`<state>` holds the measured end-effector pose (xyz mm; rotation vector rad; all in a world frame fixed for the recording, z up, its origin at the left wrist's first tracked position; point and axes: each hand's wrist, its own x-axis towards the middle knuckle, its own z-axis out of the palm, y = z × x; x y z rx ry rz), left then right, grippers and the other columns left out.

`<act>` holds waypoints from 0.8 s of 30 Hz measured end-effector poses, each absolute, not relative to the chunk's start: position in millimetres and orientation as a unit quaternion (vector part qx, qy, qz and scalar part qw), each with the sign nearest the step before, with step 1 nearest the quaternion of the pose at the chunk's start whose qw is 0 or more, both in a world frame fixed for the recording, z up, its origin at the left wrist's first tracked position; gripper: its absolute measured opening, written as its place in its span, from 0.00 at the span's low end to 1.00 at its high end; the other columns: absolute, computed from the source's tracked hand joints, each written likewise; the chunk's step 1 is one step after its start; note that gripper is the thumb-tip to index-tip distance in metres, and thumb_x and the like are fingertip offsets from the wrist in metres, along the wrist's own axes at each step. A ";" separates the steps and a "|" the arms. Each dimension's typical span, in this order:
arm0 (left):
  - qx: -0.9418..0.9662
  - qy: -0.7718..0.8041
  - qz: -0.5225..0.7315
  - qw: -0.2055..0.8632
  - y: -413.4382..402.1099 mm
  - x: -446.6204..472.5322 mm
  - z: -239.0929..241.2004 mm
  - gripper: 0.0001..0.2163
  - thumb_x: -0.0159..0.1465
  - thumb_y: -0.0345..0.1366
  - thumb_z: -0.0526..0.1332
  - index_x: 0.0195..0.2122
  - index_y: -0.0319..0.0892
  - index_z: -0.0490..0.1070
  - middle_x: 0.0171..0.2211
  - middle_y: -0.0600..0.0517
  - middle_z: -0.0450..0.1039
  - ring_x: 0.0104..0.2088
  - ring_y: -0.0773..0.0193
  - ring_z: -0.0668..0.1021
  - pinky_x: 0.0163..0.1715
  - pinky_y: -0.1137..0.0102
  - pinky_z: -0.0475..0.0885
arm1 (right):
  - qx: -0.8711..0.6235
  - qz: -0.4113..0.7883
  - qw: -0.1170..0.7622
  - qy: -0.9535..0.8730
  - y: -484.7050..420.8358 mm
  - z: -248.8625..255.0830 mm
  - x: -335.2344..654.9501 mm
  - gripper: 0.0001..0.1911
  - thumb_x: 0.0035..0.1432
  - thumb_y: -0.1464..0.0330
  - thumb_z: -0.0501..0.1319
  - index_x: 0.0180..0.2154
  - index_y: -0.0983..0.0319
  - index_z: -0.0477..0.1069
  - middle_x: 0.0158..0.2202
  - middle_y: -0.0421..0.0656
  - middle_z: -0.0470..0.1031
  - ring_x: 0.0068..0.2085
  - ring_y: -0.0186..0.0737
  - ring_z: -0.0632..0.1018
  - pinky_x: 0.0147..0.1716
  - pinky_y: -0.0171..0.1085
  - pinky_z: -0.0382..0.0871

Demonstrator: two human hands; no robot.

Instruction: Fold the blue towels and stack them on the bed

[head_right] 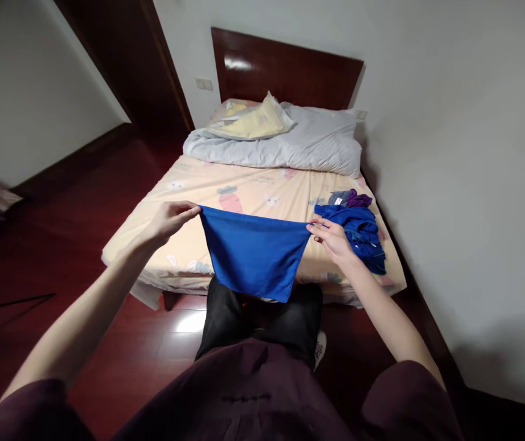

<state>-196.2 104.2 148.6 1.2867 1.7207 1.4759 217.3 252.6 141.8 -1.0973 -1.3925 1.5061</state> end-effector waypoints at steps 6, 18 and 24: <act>0.427 0.683 0.538 0.249 192.2 -217.5 129.1 0.17 0.50 0.48 0.76 0.25 0.39 0.79 0.23 0.50 0.73 0.30 0.60 0.73 0.33 0.67 0.67 | -0.499 0.507 0.427 -0.558 320.8 123.8 154.8 0.30 0.30 0.55 0.80 0.35 0.62 0.77 0.31 0.42 0.79 0.32 0.36 0.77 0.29 0.34 0.68; 0.443 0.661 0.587 0.153 180.2 -211.8 55.0 0.19 0.57 0.50 0.68 0.36 0.37 0.82 0.25 0.54 0.67 0.29 0.65 0.67 0.33 0.70 0.63 | -0.446 0.404 0.488 -0.632 318.4 63.2 159.7 0.25 0.42 0.56 0.74 0.41 0.60 0.74 0.37 0.44 0.81 0.33 0.38 0.77 0.38 0.37 0.74; 0.282 0.769 0.482 0.312 132.5 -151.0 -62.5 0.17 0.52 0.49 0.71 0.28 0.37 0.79 0.16 0.60 0.57 0.22 0.68 0.63 0.27 0.71 0.56 | -0.552 0.490 0.351 -0.576 260.7 -55.9 177.2 0.19 0.38 0.64 0.75 0.35 0.58 0.73 0.31 0.41 0.80 0.33 0.41 0.80 0.33 0.36 0.75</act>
